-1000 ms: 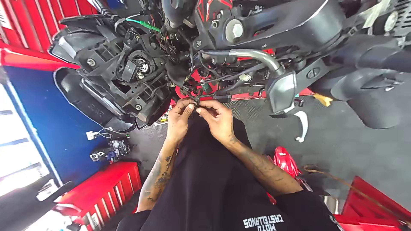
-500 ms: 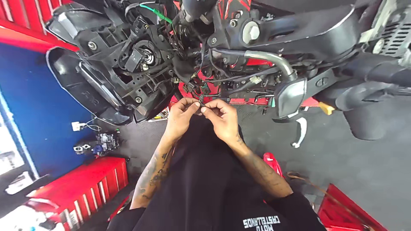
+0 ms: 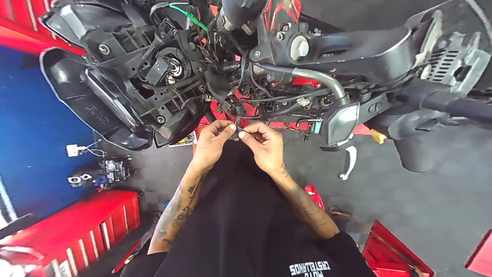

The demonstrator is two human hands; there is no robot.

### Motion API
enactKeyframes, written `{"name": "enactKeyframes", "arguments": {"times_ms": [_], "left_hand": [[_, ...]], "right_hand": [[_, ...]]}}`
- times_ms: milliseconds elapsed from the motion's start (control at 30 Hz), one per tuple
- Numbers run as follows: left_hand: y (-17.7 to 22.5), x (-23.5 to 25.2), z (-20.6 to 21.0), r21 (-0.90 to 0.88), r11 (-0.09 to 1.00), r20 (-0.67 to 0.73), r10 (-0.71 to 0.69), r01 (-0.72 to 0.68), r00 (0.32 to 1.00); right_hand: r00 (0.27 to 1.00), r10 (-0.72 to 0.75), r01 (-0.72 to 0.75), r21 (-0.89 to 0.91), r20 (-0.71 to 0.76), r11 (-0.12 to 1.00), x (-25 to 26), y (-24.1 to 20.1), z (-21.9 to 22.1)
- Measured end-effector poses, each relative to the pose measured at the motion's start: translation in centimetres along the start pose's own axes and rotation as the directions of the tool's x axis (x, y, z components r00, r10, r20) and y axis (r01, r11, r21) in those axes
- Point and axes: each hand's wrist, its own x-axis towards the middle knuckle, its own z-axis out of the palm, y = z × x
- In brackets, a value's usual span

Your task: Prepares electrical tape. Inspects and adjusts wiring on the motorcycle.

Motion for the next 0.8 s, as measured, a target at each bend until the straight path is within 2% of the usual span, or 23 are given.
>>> {"name": "enactKeyframes", "arguments": {"times_ms": [133, 300, 400, 533, 600, 667, 733, 800], "left_hand": [[0.4, -1.2, 0.0, 0.044, 0.994, -0.042, 0.098, -0.096, 0.994], [-0.5, -2.4, 0.7, 0.114, 0.945, -0.051, 0.315, -0.308, 0.948], [-1.2, -2.7, 1.4, 0.135, 0.927, -0.079, 0.363, -0.351, 0.929], [-2.2, -2.2, 1.7, 0.291, 0.859, -0.139, 0.472, -0.420, 0.870], [-2.2, -1.8, 1.6, 0.310, 0.858, -0.169, 0.474, -0.410, 0.864], [-2.0, -1.5, 1.4, 0.255, 0.895, -0.201, 0.420, -0.367, 0.885], [-1.8, -1.2, 1.5, 0.141, 0.935, -0.229, 0.351, -0.326, 0.908], [-2.0, -1.1, 1.5, 0.015, 0.959, -0.246, 0.278, -0.283, 0.928]], "right_hand": [[0.999, -0.036, 0.037, -0.080, 0.015, 0.996, -0.2, -1.1, 0.3], [0.997, 0.073, -0.073, 0.016, 0.029, 0.997, 0.2, -1.5, 0.5], [0.996, 0.081, -0.082, 0.020, 0.032, 0.996, 0.4, -1.7, 0.8], [0.997, 0.070, -0.069, -0.035, 0.013, 0.997, 0.6, -2.0, 1.5], [0.997, 0.061, -0.057, -0.092, 0.039, 0.994, 0.8, -2.1, 1.5], [0.989, 0.076, -0.062, -0.107, 0.124, 0.992, 0.8, -2.5, 0.8], [0.987, 0.056, -0.054, -0.014, 0.152, 0.998, 0.6, -2.3, -0.2], [0.995, 0.060, -0.066, 0.078, 0.075, 0.995, 0.1, -1.3, -0.8]]}}
